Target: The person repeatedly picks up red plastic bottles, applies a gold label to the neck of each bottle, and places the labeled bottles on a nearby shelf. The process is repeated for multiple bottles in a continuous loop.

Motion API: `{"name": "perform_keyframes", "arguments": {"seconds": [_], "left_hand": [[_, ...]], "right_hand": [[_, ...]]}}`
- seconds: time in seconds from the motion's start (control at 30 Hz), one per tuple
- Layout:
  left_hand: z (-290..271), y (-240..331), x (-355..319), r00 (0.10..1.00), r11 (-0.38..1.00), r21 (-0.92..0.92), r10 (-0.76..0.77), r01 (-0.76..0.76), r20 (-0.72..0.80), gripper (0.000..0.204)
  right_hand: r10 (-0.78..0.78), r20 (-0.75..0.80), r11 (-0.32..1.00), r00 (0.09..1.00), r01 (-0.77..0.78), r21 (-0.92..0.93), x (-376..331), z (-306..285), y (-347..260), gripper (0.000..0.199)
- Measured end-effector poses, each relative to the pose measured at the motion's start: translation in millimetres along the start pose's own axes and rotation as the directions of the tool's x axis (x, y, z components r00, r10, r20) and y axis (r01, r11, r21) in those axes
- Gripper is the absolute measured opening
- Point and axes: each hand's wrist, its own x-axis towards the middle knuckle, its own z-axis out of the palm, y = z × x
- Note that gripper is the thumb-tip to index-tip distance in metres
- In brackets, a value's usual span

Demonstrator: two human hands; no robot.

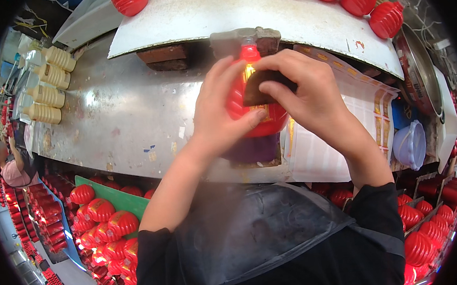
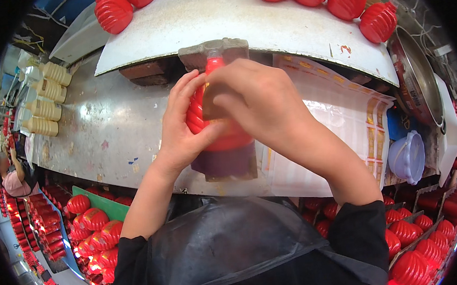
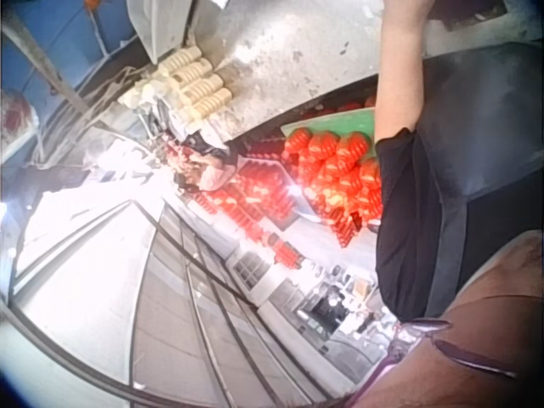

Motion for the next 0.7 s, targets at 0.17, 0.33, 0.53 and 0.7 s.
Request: {"name": "perform_keyframes", "arguments": {"seconds": [0.17, 0.33, 0.53, 0.7], "left_hand": [[-1.6, -2.1, -3.8, 1.000, 0.998, -0.059, -0.016, 0.015, -0.015, 0.071], [-2.7, -9.6, -4.3, 1.000, 0.988, -0.156, -0.012, 0.012, -0.001, 0.054], [-0.6, -11.9, -6.2, 1.000, 0.989, -0.147, -0.006, 0.004, -0.018, 0.057], [-1.6, -11.3, -6.4, 1.000, 0.988, -0.157, -0.017, 0.014, -0.017, 0.059]], "right_hand": [[-0.280, -0.112, 0.931, 0.953, 0.242, -0.274, -2.7, -1.9, 5.7, 0.020], [-0.532, 0.137, 0.807, 0.835, 0.550, -0.215, -59.9, 4.2, -4.4, 0.022], [-0.381, -0.022, 0.914, 0.924, 0.374, -0.156, -67.8, -1.4, -5.3, 0.025], [-0.314, -0.036, 0.927, 0.949, 0.298, -0.229, -62.8, 6.2, -2.6, 0.034]]}}
